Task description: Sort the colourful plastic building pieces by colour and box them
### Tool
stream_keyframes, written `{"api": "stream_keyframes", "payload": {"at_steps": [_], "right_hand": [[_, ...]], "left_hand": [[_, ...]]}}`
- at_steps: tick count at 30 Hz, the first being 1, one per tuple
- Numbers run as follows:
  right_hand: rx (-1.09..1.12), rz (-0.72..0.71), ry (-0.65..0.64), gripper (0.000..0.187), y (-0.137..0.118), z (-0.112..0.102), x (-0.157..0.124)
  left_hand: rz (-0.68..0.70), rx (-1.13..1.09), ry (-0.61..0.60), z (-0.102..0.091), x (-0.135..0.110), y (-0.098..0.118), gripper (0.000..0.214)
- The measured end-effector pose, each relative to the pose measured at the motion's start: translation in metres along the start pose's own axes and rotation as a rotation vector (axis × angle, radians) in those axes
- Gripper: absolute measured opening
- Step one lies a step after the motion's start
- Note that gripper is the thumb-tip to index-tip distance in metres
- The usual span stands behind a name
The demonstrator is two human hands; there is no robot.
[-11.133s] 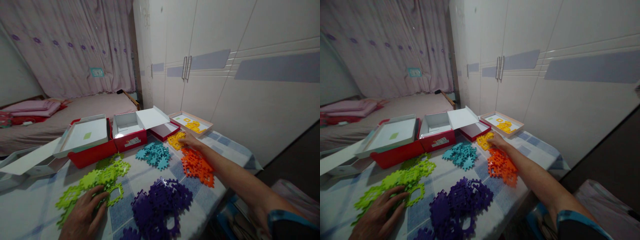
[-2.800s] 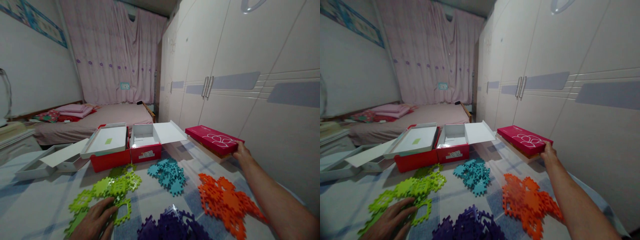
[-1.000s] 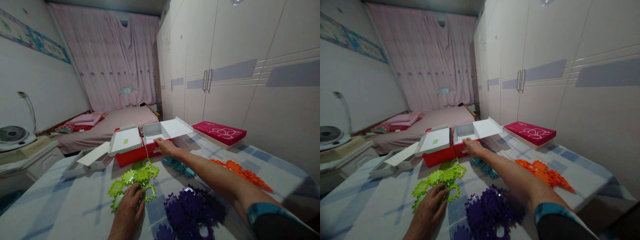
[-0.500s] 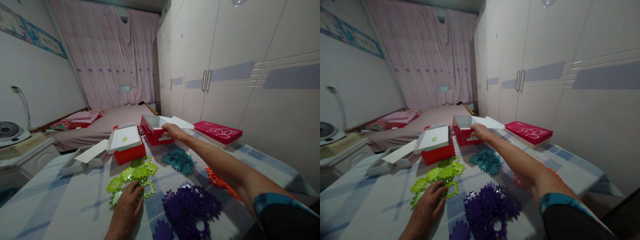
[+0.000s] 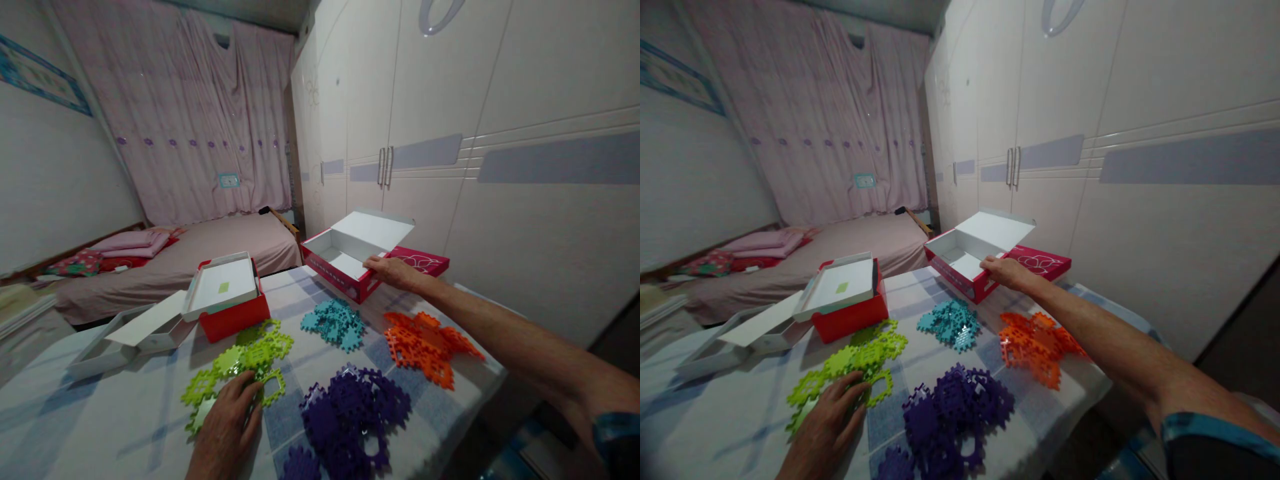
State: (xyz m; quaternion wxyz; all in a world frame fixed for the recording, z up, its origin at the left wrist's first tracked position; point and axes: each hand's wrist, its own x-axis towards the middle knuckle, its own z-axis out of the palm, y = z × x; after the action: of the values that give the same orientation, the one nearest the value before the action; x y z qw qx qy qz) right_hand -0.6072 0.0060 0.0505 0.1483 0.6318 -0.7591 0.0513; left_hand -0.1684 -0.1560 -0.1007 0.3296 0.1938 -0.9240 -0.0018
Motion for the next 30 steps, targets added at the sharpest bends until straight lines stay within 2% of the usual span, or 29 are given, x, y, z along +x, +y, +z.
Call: {"api": "stream_keyframes", "payload": {"at_steps": [4, 10, 17, 20, 22, 25, 27, 30], "right_hand": [[0.076, 0.037, 0.002, 0.024, 0.009, 0.019, -0.017], [0.124, 0.095, 0.010, 0.031, 0.017, 0.038, -0.026], [0.117, 0.168, 0.036, 0.043, 0.020, 0.051, -0.026], [0.125, 0.223, 0.129, 0.050, 0.014, 0.056, -0.034], [0.170, 0.347, 0.270, 0.046, 0.015, 0.057, -0.044], [0.296, 0.688, 0.456, 0.031, 0.027, 0.058, -0.061], [0.346, 0.891, 0.493, 0.028, 0.042, 0.058, -0.067], [0.378, 1.095, 0.506, 0.029, 0.065, 0.059, -0.069]], "left_hand": [[0.027, 0.031, 0.013, 0.000, 0.001, -0.002, 0.024], [0.114, 0.071, -0.013, 0.002, 0.001, -0.011, 0.025], [0.086, 0.073, -0.046, 0.000, 0.002, -0.011, 0.025], [0.092, 0.075, -0.045, 0.000, 0.002, -0.011, 0.025], [0.089, 0.072, -0.047, 0.000, 0.002, -0.011, 0.025], [0.078, 0.052, -0.051, -0.001, 0.002, -0.011, 0.025], [0.069, 0.037, -0.043, 0.000, 0.002, -0.011, 0.025], [0.056, 0.023, -0.005, 0.002, 0.001, -0.011, 0.026]]}}
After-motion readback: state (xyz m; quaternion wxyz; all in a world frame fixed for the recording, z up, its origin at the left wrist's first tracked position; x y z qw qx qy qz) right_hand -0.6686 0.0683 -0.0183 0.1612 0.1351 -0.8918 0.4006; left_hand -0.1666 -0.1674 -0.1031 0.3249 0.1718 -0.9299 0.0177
